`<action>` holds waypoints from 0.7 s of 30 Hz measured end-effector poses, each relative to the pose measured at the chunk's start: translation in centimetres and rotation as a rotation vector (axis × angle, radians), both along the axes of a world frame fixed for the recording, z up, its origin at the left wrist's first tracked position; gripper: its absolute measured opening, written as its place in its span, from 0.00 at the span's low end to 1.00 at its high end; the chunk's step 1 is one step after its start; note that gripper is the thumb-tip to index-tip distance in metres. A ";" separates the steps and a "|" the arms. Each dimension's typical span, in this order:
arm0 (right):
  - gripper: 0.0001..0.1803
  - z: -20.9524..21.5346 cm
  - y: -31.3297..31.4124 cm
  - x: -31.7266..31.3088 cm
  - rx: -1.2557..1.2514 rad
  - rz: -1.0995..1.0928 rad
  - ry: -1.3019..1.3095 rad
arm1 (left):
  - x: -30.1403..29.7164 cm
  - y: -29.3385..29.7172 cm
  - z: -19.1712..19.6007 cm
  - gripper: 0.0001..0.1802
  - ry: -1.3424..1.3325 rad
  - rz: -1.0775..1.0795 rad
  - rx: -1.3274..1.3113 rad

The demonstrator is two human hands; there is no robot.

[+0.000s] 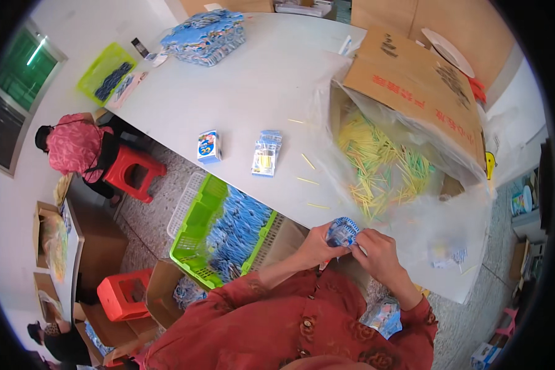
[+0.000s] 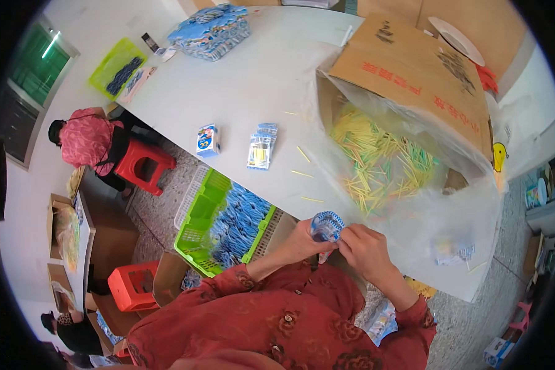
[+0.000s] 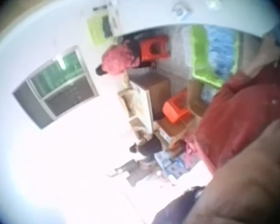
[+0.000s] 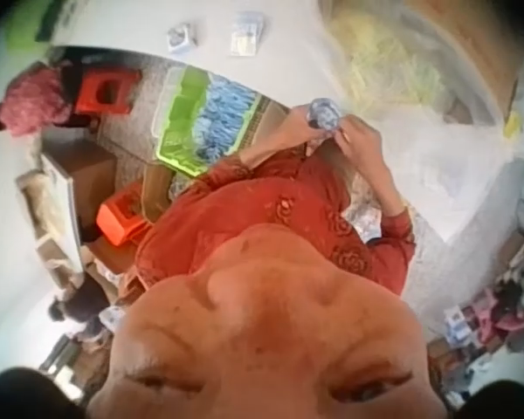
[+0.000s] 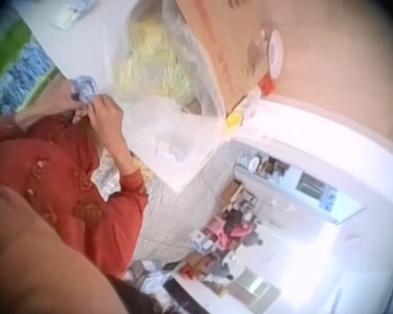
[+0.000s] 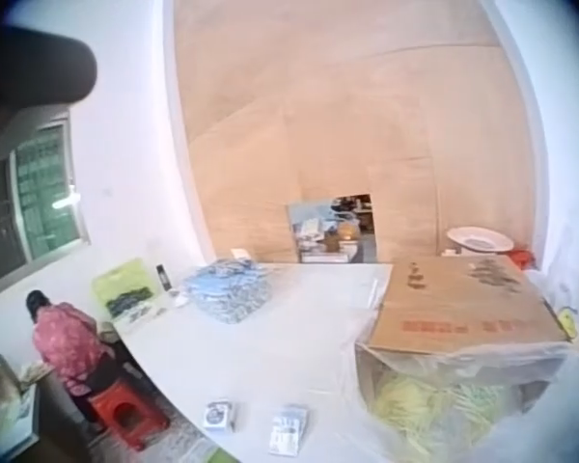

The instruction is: Filling small blue packets with thin yellow/green sticks from a large cardboard box.

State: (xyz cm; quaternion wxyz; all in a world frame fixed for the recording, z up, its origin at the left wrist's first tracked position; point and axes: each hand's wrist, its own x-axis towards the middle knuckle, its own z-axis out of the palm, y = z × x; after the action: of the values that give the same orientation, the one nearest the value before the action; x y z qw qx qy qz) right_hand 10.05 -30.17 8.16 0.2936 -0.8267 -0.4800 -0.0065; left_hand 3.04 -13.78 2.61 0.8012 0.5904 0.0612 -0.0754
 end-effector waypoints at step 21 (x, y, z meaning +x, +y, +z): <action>0.07 0.1 1.7 0.0 0.033 0.078 -0.105 | -0.3 0.3 -0.6 0.13 -0.077 0.137 -0.015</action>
State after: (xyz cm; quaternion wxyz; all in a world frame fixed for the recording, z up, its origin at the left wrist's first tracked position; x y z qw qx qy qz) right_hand 10.00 -28.47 8.23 0.2816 -0.8009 -0.5265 -0.0463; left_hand 2.78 -13.44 2.02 0.8107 0.5813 0.0701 0.0021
